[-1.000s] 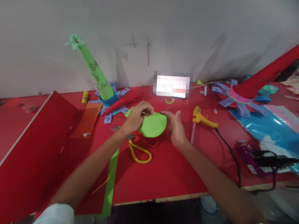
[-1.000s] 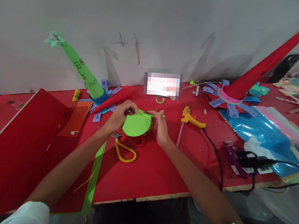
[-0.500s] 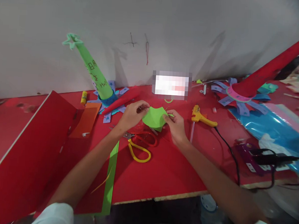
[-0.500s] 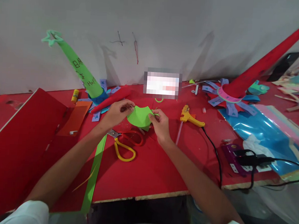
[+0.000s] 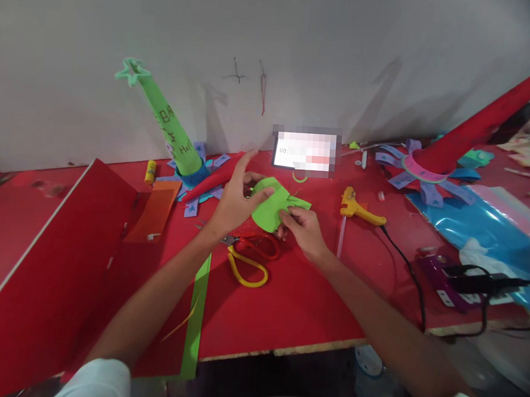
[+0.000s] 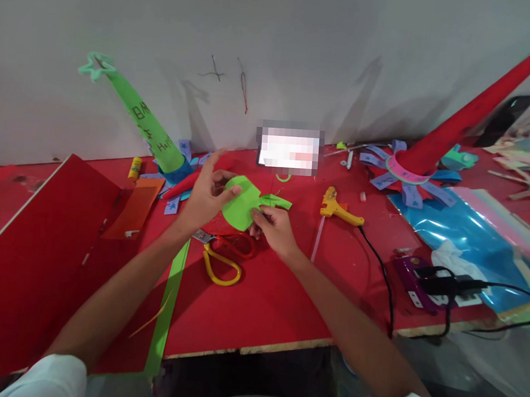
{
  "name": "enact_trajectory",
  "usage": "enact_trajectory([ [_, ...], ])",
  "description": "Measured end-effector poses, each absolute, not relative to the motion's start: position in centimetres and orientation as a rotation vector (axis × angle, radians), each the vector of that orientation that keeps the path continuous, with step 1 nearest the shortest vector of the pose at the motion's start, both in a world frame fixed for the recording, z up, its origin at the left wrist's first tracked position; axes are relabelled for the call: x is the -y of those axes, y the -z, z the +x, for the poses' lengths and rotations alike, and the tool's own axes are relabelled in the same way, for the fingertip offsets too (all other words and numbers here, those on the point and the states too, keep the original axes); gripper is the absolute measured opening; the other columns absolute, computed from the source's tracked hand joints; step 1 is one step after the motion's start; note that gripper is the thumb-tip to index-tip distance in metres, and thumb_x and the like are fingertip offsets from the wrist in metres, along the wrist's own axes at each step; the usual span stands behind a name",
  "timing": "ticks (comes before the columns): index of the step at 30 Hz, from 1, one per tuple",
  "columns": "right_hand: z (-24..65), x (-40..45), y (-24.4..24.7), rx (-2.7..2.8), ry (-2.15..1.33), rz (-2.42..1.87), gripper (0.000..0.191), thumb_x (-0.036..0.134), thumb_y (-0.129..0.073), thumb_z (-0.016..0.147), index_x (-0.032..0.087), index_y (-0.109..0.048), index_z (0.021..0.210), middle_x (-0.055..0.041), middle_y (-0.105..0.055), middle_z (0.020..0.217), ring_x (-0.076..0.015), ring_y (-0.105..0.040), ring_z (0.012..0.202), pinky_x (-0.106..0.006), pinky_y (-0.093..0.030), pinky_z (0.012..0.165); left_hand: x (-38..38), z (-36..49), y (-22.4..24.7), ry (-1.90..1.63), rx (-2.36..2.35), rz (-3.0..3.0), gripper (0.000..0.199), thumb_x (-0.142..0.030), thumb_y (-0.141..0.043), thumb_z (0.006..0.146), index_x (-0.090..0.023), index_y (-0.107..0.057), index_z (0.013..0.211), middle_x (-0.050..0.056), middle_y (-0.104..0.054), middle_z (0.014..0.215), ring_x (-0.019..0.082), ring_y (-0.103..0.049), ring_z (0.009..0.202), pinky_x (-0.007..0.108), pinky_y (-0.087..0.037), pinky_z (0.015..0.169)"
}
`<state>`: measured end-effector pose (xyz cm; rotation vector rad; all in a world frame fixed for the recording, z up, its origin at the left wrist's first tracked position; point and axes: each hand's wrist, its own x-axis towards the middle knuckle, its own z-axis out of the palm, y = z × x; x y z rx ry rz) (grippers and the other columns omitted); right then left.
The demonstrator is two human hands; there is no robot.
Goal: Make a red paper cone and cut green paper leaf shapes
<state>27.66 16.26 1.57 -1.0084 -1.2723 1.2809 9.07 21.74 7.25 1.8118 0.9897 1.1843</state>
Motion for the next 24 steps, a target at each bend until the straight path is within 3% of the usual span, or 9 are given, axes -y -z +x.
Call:
enact_trajectory([
  [2,27.6,-16.4,-1.6,1.157,-1.303,-0.982,0.053,0.071,-0.077,0.083,0.024,-0.060,0.068,-0.0004,-0.065,0.057,-0.0165,-0.058,0.050,-0.032,-0.048,0.052,-21.5,9.9,-6.4,-1.150,-0.993,1.681,0.071,-0.046,-0.081,0.085,-0.023,-0.053,0.145,0.006,-0.073,0.103,0.018,-0.069,0.088,0.027,-0.053,0.074],
  [5,27.6,-16.5,-1.6,1.094,-1.306,-0.962,0.053,0.071,-0.079,0.081,0.024,-0.056,0.068,-0.0005,-0.065,0.059,-0.0173,-0.060,0.052,-0.033,-0.052,0.055,-21.0,11.0,-5.2,-1.074,-1.003,1.595,0.052,-0.053,-0.084,0.081,-0.017,-0.065,0.112,0.005,-0.071,0.092,0.017,-0.065,0.079,0.029,-0.053,0.072],
  [8,27.6,-16.4,-1.5,1.189,-1.234,-1.003,0.053,0.070,-0.071,0.089,0.025,-0.054,0.069,-0.0009,-0.066,0.062,-0.0172,-0.060,0.054,-0.033,-0.051,0.056,-20.7,11.4,-4.6,-1.052,-1.021,1.560,0.040,-0.055,-0.075,0.087,-0.017,-0.062,0.091,0.001,-0.062,0.075,0.014,-0.056,0.065,0.029,-0.047,0.063],
  [12,27.5,-15.7,-1.2,1.560,-0.839,-1.216,0.045,0.058,-0.060,0.101,0.024,-0.056,0.072,-0.0017,-0.065,0.066,-0.0180,-0.059,0.061,-0.032,-0.047,0.062,-21.0,10.7,-5.7,-1.178,-1.050,1.692,0.040,-0.049,-0.082,0.081,-0.018,-0.061,0.095,0.001,-0.064,0.085,0.015,-0.057,0.074,0.028,-0.047,0.068],
  [16,26.5,-14.4,-1.0,2.106,-0.526,-1.290,0.027,0.044,-0.058,0.107,0.021,-0.071,0.111,-0.0111,-0.077,0.105,-0.0264,-0.070,0.098,-0.037,-0.053,0.084,-21.5,9.4,-7.8,-1.286,-1.101,1.842,0.035,-0.044,-0.082,0.083,-0.019,-0.061,0.097,0.001,-0.063,0.088,0.014,-0.055,0.076,0.027,-0.044,0.068],
  [19,25.6,-13.3,-1.2,2.433,-0.312,-1.296,0.040,0.047,-0.060,0.106,0.017,-0.068,0.131,-0.0184,-0.075,0.121,-0.0334,-0.066,0.115,-0.042,-0.054,0.090,-21.5,8.6,-9.1,-1.332,-1.159,1.923,0.033,-0.046,-0.080,0.087,-0.020,-0.060,0.090,-0.001,-0.056,0.080,0.013,-0.047,0.069,0.027,-0.039,0.063],
  [24,24.2,-12.0,-1.5,2.592,-0.166,-1.214,0.057,0.057,-0.065,0.100,0.016,-0.065,0.141,-0.0213,-0.074,0.124,-0.0371,-0.063,0.122,-0.049,-0.050,0.101,-21.1,7.9,-10.4,-1.394,-1.213,2.014,0.036,-0.049,-0.081,0.090,-0.022,-0.056,0.085,-0.001,-0.053,0.078,0.015,-0.047,0.070,0.029,-0.039,0.063],
])
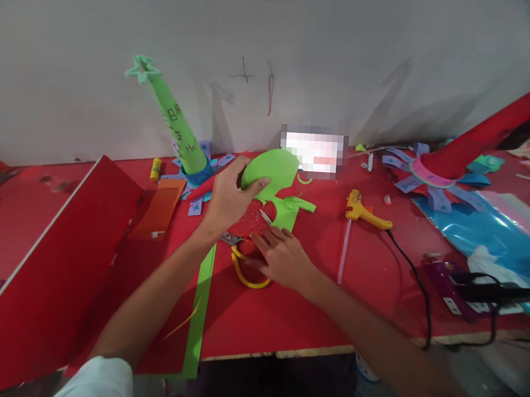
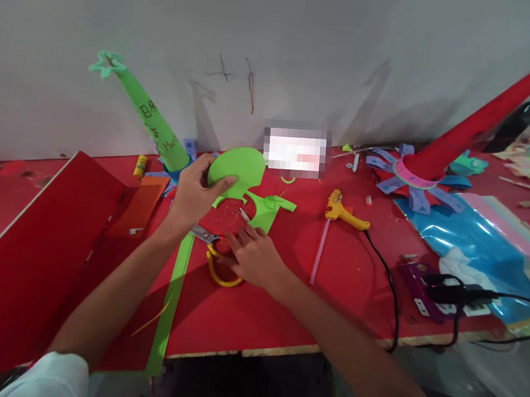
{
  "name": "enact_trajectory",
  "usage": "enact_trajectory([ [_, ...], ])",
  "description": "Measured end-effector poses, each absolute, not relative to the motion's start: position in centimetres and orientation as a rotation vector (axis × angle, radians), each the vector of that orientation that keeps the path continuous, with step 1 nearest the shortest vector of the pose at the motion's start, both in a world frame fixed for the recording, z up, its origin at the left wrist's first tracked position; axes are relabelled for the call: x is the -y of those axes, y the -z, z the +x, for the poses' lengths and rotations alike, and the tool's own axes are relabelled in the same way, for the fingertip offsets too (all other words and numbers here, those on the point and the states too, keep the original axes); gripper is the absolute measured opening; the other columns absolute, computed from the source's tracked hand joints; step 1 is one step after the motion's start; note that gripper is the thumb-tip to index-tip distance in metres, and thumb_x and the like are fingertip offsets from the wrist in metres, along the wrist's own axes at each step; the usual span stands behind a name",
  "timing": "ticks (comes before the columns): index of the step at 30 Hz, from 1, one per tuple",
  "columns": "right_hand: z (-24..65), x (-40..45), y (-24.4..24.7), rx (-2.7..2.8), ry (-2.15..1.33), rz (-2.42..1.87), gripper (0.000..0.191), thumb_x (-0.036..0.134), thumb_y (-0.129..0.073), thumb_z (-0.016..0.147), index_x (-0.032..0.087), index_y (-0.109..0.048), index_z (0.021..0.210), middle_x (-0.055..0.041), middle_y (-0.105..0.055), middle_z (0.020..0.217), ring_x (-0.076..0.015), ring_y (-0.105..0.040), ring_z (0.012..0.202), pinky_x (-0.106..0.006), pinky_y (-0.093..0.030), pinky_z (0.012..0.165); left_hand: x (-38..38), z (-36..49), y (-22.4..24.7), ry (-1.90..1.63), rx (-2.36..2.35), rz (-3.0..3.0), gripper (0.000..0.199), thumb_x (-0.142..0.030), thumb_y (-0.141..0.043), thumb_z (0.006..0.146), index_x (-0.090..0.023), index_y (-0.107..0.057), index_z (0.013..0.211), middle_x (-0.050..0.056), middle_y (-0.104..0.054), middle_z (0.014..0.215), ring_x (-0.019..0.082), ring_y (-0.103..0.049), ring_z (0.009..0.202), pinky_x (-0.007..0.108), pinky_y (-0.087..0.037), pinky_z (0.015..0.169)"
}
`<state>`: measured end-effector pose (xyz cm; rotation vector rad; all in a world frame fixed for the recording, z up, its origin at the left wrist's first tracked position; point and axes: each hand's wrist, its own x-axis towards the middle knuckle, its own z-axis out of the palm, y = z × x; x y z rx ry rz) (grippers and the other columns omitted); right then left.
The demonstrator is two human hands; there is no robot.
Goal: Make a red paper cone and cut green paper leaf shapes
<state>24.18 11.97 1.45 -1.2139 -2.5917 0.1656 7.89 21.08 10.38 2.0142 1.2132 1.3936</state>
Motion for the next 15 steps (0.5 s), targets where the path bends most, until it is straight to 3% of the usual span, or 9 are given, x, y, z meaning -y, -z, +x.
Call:
enact_trajectory([
  [3,23.4,-11.3,-1.6,2.640,-0.164,-1.181,0.064,0.059,-0.067,0.098,0.017,-0.061,0.146,-0.0207,-0.073,0.124,-0.0370,-0.064,0.117,-0.051,-0.050,0.102,-20.9,7.7,-10.7,-1.404,-1.199,2.035,0.033,-0.046,-0.081,0.092,-0.022,-0.058,0.087,-0.001,-0.055,0.079,0.016,-0.051,0.071,0.030,-0.042,0.066],
  [7,22.8,-10.9,-2.0,2.682,-0.201,-1.210,0.058,0.044,-0.066,0.102,0.016,-0.055,0.152,-0.0222,-0.069,0.130,-0.0352,-0.069,0.112,-0.050,-0.052,0.099,-21.0,7.3,-11.1,-1.433,-1.152,2.049,0.030,-0.046,-0.080,0.093,-0.022,-0.062,0.093,0.000,-0.060,0.084,0.018,-0.058,0.078,0.031,-0.047,0.073],
  [12,22.8,-11.3,-2.2,2.656,-0.384,-1.300,0.036,0.030,-0.066,0.101,0.015,-0.060,0.134,-0.0170,-0.074,0.113,-0.0303,-0.074,0.096,-0.041,-0.056,0.084,-21.4,6.2,-11.7,-1.510,-1.205,2.037,0.033,-0.049,-0.082,0.090,-0.021,-0.063,0.091,-0.002,-0.053,0.076,0.017,-0.055,0.074,0.031,-0.045,0.070],
  [15,23.3,-11.5,-1.7,2.502,-0.548,-1.339,0.022,0.029,-0.068,0.100,0.018,-0.061,0.118,-0.0125,-0.076,0.103,-0.0276,-0.073,0.086,-0.039,-0.056,0.079,-21.5,5.3,-12.2,-1.598,-1.221,1.998,0.036,-0.051,-0.082,0.090,-0.022,-0.061,0.092,-0.002,-0.048,0.075,0.016,-0.053,0.074,0.030,-0.045,0.069],
])
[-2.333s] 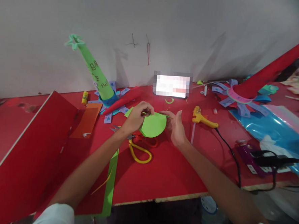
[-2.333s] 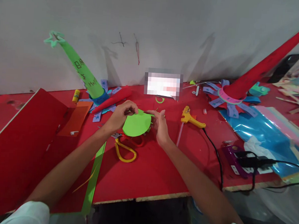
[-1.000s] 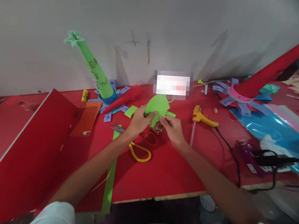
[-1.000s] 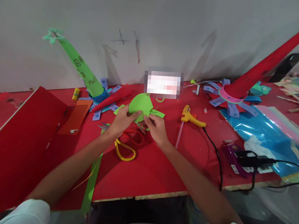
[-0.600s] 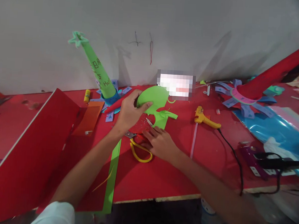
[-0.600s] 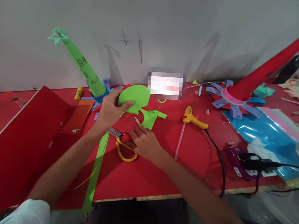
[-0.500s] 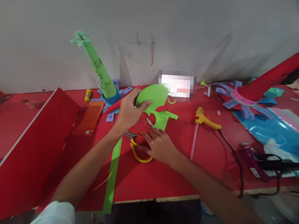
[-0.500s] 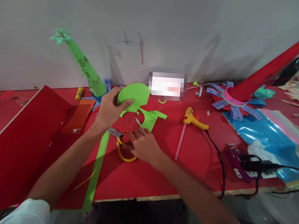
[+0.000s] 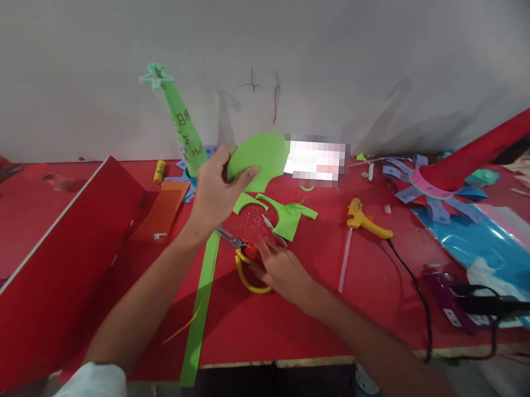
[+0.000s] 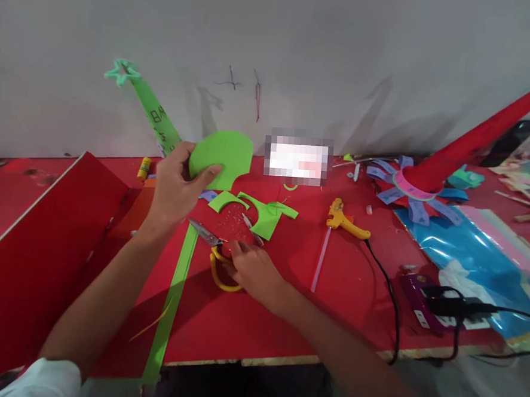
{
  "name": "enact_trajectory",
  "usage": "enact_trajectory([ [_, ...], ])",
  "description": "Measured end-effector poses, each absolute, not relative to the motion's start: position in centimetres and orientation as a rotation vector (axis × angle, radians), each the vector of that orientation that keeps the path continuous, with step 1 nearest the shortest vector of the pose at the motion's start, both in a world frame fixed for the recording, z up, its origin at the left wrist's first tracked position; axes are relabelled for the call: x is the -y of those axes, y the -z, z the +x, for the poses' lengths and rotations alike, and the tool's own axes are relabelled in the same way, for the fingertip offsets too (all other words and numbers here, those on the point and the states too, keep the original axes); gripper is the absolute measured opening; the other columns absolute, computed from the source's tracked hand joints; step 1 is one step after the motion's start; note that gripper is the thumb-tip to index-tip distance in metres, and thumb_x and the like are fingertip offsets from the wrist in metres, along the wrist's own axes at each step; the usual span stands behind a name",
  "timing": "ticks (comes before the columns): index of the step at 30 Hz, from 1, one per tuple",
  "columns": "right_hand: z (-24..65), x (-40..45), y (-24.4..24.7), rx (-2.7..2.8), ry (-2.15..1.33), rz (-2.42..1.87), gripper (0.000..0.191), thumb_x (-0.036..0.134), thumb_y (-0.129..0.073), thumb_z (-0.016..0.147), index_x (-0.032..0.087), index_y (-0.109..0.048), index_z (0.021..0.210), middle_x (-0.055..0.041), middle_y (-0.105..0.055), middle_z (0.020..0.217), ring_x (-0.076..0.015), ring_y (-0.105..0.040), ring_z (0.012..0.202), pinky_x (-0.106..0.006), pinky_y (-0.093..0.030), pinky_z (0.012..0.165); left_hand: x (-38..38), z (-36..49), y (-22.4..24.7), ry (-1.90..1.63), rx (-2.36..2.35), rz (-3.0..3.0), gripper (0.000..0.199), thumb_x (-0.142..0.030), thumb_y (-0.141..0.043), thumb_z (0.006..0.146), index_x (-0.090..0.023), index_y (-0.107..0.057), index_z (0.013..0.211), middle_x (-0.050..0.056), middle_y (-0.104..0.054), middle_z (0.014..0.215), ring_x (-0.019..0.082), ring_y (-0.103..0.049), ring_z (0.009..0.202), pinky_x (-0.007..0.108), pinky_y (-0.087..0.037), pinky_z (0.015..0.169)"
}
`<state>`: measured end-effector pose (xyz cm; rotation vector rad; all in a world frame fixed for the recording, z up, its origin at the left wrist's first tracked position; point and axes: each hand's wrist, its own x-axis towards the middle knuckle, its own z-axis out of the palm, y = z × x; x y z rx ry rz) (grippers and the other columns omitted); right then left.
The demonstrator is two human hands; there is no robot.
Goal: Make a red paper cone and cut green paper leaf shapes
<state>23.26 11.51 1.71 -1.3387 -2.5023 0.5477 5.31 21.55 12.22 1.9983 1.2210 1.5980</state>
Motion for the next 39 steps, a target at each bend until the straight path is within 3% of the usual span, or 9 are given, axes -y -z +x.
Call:
enact_trajectory([
  [6,24.2,-12.4,-1.1,1.764,-1.046,-1.250,0.028,0.046,-0.081,0.086,0.025,-0.063,0.093,-0.0024,-0.072,0.086,-0.0202,-0.066,0.076,-0.032,-0.052,0.069,-21.4,4.1,-13.7,-1.851,-1.165,1.892,0.045,-0.062,-0.080,0.088,-0.024,-0.057,0.095,-0.002,-0.049,0.079,0.016,-0.055,0.075,0.027,-0.047,0.063],
  [9,24.0,-12.9,-1.3,1.373,-1.338,-1.151,0.039,0.051,-0.086,0.075,0.024,-0.067,0.096,-0.0012,-0.071,0.083,-0.0178,-0.064,0.072,-0.029,-0.051,0.064,-20.6,4.2,-14.7,-1.962,-1.127,1.901,0.047,-0.066,-0.077,0.089,-0.025,-0.057,0.098,-0.001,-0.051,0.083,0.015,-0.054,0.074,0.027,-0.047,0.061],
  [14,23.6,-12.6,-2.0,1.074,-1.653,-0.998,0.047,0.043,-0.093,0.064,0.024,-0.068,0.099,-0.0009,-0.070,0.088,-0.0156,-0.065,0.076,-0.027,-0.054,0.066,-18.8,5.1,-16.0,-2.157,-1.043,1.928,0.040,-0.058,-0.074,0.095,-0.024,-0.054,0.099,-0.002,-0.048,0.082,0.012,-0.051,0.068,0.027,-0.046,0.061],
  [18,23.6,-12.1,-1.7,1.064,-1.789,-0.939,0.053,0.051,-0.097,0.064,0.024,-0.057,0.085,0.0076,-0.057,0.066,-0.0086,-0.050,0.051,-0.022,-0.043,0.049,-18.9,5.4,-15.4,-2.084,-1.066,1.856,0.038,-0.058,-0.071,0.097,-0.027,-0.051,0.101,-0.002,-0.050,0.082,0.011,-0.055,0.063,0.028,-0.046,0.057],
  [21,23.7,-12.2,-0.8,1.148,-1.836,-0.809,0.064,0.075,-0.085,0.071,0.025,-0.044,0.074,0.0113,-0.042,0.052,-0.0071,-0.038,0.039,-0.022,-0.033,0.040,-19.8,5.4,-14.2,-2.006,-1.163,1.850,0.041,-0.064,-0.070,0.097,-0.027,-0.053,0.104,-0.001,-0.055,0.085,0.015,-0.063,0.076,0.029,-0.052,0.064],
  [25,24.1,-12.7,0.4,1.161,-1.831,-0.648,0.070,0.092,-0.062,0.080,0.025,-0.043,0.074,0.0100,-0.039,0.058,-0.0059,-0.034,0.038,-0.023,-0.033,0.037,-20.7,5.6,-12.7,-1.943,-1.253,1.879,0.044,-0.066,-0.068,0.097,-0.025,-0.055,0.105,0.002,-0.059,0.092,0.020,-0.066,0.090,0.033,-0.056,0.076],
  [31,24.4,-13.2,1.3,1.384,-1.537,-0.689,0.071,0.093,-0.048,0.087,0.023,-0.056,0.093,-0.0016,-0.061,0.084,-0.0118,-0.050,0.059,-0.030,-0.045,0.059,-20.6,6.7,-11.6,-1.931,-1.289,1.933,0.044,-0.066,-0.064,0.099,-0.024,-0.055,0.107,0.003,-0.060,0.096,0.022,-0.065,0.095,0.037,-0.056,0.086],
  [39,25.0,-12.7,0.4,1.511,-1.466,-0.777,0.067,0.090,-0.050,0.090,0.023,-0.054,0.092,-0.0003,-0.055,0.079,-0.0138,-0.048,0.066,-0.028,-0.039,0.057,-19.7,7.7,-10.8,-1.910,-1.429,1.928,0.046,-0.067,-0.061,0.100,-0.022,-0.055,0.108,0.004,-0.063,0.095,0.021,-0.067,0.094,0.036,-0.056,0.085],
])
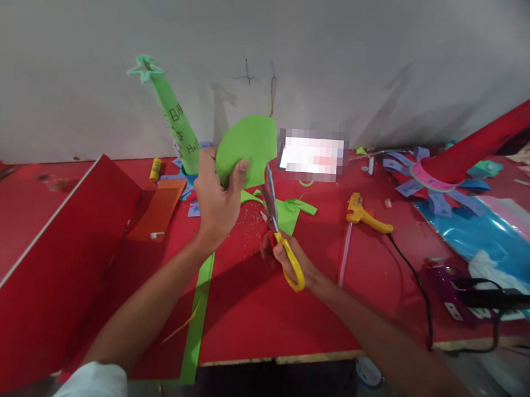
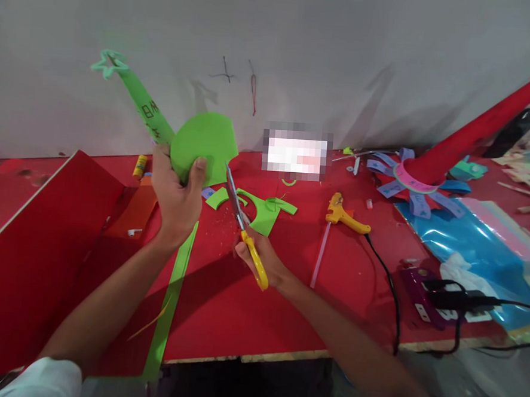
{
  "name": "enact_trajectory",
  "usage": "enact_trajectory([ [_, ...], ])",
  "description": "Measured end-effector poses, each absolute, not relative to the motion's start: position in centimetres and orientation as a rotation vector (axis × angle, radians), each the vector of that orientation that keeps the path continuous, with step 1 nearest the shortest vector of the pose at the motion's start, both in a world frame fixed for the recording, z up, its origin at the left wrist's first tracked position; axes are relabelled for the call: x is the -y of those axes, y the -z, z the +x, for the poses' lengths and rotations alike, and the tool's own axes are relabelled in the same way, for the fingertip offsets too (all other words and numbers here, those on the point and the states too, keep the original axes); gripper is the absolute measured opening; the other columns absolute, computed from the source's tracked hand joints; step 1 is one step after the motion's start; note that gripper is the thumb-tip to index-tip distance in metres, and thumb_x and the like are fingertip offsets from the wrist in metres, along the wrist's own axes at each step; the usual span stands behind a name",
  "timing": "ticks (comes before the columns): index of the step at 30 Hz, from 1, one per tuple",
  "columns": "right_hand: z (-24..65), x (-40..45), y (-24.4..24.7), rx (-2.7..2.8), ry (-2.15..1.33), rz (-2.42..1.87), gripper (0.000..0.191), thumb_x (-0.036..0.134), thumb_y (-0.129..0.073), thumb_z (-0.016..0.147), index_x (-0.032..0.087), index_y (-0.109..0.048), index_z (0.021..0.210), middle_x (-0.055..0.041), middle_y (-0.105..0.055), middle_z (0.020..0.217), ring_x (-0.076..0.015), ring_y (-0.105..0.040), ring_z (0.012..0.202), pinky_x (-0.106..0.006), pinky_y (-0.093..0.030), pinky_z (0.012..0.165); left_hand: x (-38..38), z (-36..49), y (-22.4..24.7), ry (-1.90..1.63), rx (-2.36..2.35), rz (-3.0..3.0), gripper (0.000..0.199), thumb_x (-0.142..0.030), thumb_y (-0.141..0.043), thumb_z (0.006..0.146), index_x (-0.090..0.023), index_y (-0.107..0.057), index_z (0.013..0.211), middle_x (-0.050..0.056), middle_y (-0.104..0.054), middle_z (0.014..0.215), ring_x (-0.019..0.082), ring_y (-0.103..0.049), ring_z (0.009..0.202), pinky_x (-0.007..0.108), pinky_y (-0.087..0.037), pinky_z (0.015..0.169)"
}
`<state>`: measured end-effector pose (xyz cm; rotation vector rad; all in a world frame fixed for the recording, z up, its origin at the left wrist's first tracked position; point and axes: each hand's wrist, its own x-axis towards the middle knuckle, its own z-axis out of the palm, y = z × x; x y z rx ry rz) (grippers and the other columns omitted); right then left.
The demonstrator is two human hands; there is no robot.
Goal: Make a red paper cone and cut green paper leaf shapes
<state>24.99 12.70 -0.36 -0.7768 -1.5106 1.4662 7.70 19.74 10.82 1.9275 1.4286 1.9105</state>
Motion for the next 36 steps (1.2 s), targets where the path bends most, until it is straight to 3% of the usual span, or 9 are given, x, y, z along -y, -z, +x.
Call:
enact_trajectory([
  [11,25.2,-12.6,0.4,1.488,-1.416,-0.799,0.065,0.087,-0.052,0.092,0.022,-0.053,0.092,0.0032,-0.049,0.074,-0.0117,-0.042,0.062,-0.029,-0.034,0.057,-19.1,8.2,-10.4,-1.816,-1.440,1.946,0.038,-0.059,-0.062,0.102,-0.023,-0.052,0.106,0.003,-0.068,0.090,0.016,-0.061,0.070,0.031,-0.050,0.068],
  [16,25.3,-12.6,0.4,1.505,-1.372,-0.816,0.067,0.089,-0.051,0.091,0.022,-0.054,0.092,0.0049,-0.046,0.069,-0.0119,-0.039,0.060,-0.030,-0.031,0.057,-19.0,8.5,-10.3,-1.811,-1.439,1.941,0.038,-0.059,-0.062,0.102,-0.023,-0.053,0.108,0.003,-0.069,0.090,0.017,-0.061,0.071,0.031,-0.050,0.067],
  [21,25.4,-12.4,-0.5,1.540,-1.318,-0.890,0.068,0.090,-0.051,0.089,0.022,-0.050,0.082,0.0047,-0.045,0.066,-0.0119,-0.038,0.060,-0.030,-0.028,0.057,-19.1,8.5,-10.1,-1.841,-1.438,1.947,0.043,-0.065,-0.059,0.102,-0.023,-0.052,0.109,0.004,-0.068,0.093,0.019,-0.064,0.078,0.033,-0.053,0.073],
  [30,25.3,-12.3,-0.4,1.495,-1.304,-0.942,0.070,0.093,-0.053,0.085,0.023,-0.050,0.079,0.0047,-0.044,0.064,-0.0117,-0.036,0.060,-0.029,-0.028,0.056,-18.9,8.9,-9.8,-1.918,-1.444,1.954,0.040,-0.061,-0.058,0.104,-0.022,-0.054,0.112,0.004,-0.065,0.096,0.020,-0.066,0.087,0.037,-0.055,0.085],
  [36,25.3,-12.2,-0.7,1.474,-1.283,-0.946,0.070,0.092,-0.056,0.085,0.023,-0.049,0.077,0.0046,-0.043,0.062,-0.0117,-0.036,0.059,-0.029,-0.028,0.054,-19.0,9.0,-9.3,-1.887,-1.403,1.849,0.046,-0.066,-0.056,0.102,-0.022,-0.053,0.114,0.006,-0.065,0.098,0.021,-0.066,0.087,0.036,-0.056,0.081],
])
